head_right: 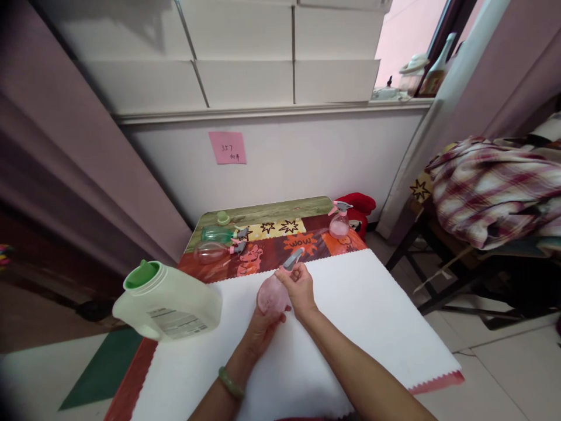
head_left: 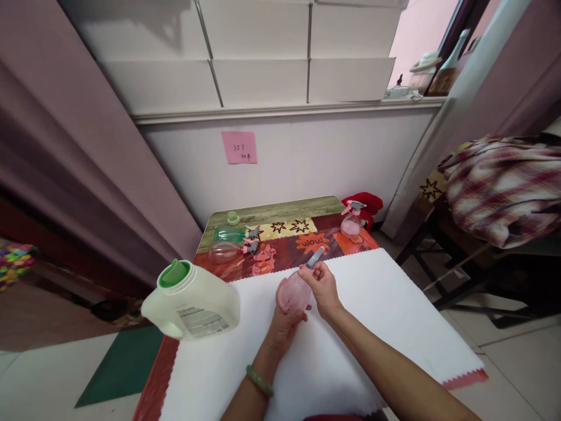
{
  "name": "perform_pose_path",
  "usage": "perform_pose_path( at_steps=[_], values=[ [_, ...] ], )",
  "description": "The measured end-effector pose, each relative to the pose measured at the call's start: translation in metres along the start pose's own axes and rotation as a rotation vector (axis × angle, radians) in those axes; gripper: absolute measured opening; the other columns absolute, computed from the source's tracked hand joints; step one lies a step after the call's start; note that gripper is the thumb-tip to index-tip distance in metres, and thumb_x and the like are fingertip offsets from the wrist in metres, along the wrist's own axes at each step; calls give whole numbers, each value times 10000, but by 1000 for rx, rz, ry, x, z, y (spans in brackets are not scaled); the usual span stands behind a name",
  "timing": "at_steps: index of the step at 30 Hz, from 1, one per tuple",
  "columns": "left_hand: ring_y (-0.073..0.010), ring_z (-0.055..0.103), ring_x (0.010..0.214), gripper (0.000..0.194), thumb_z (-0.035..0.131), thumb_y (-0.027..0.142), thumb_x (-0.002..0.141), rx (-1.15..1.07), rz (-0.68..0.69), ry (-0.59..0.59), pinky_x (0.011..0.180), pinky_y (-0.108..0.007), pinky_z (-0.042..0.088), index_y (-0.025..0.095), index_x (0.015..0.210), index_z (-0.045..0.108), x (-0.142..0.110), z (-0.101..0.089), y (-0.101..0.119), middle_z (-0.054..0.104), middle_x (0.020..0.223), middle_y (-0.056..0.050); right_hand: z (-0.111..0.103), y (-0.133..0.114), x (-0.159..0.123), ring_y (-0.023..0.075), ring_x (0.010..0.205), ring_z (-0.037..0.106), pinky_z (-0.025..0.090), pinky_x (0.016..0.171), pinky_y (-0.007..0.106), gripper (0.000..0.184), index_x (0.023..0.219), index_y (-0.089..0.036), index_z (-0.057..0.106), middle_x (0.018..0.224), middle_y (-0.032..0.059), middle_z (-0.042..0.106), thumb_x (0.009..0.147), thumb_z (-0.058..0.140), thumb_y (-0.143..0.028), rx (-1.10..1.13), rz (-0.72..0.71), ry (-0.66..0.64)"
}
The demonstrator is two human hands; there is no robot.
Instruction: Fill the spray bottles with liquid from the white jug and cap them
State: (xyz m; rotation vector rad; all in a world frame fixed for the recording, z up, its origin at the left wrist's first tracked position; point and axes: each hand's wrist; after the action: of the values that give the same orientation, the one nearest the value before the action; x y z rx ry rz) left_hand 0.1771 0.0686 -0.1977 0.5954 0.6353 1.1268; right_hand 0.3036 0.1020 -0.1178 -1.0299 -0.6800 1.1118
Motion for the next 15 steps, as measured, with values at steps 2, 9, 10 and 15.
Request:
perform_pose_path(
  at_steps=[2, 9, 10, 15],
  values=[
    [-245, 708, 912, 907, 823, 568, 758, -62, -15, 12, 632, -313, 555, 340, 1538, 418, 0, 3, 4, 642, 1370, -136, 2, 0, -2, 109, 576, 443, 381, 575, 249, 514, 710, -246, 471, 608, -97, 507, 575, 932, -427, -30, -11, 34],
    [-274, 626, 1205, 630, 645, 529, 936, -179, -51, 72, 799, -421, 611, 414, 1521, 441, -2, 3, 15, 470, 1595, -64, 5, -2, 3, 106, 580, 381, 347, 554, 246, 518, 701, -245, 465, 609, -96, 464, 567, 919, -456, -48, -13, 79],
    [-272, 609, 1239, 620, 657, 512, 933, -174, -40, 69, 827, -429, 611, 408, 1510, 458, -2, 1, 14, 467, 1598, -57, 4, -2, 4, 105, 580, 372, 339, 550, 245, 526, 695, -246, 452, 608, -96, 453, 576, 914, -466, -51, -16, 81],
    [-318, 568, 1305, 602, 750, 508, 860, -129, -12, 57, 883, -419, 596, 213, 1369, 625, 0, -1, 8, 572, 1493, -150, 0, 0, 4, 107, 595, 398, 362, 573, 244, 518, 715, -246, 455, 618, -102, 419, 615, 908, -476, -47, 9, 55]
  ],
)
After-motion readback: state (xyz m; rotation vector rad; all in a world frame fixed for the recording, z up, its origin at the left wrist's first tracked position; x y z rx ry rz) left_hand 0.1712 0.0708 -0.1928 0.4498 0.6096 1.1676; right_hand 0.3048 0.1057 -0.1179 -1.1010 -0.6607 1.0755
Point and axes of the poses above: each hand's wrist, its own x-axis towards the middle knuckle, its own z-axis out of the palm, y = z × x
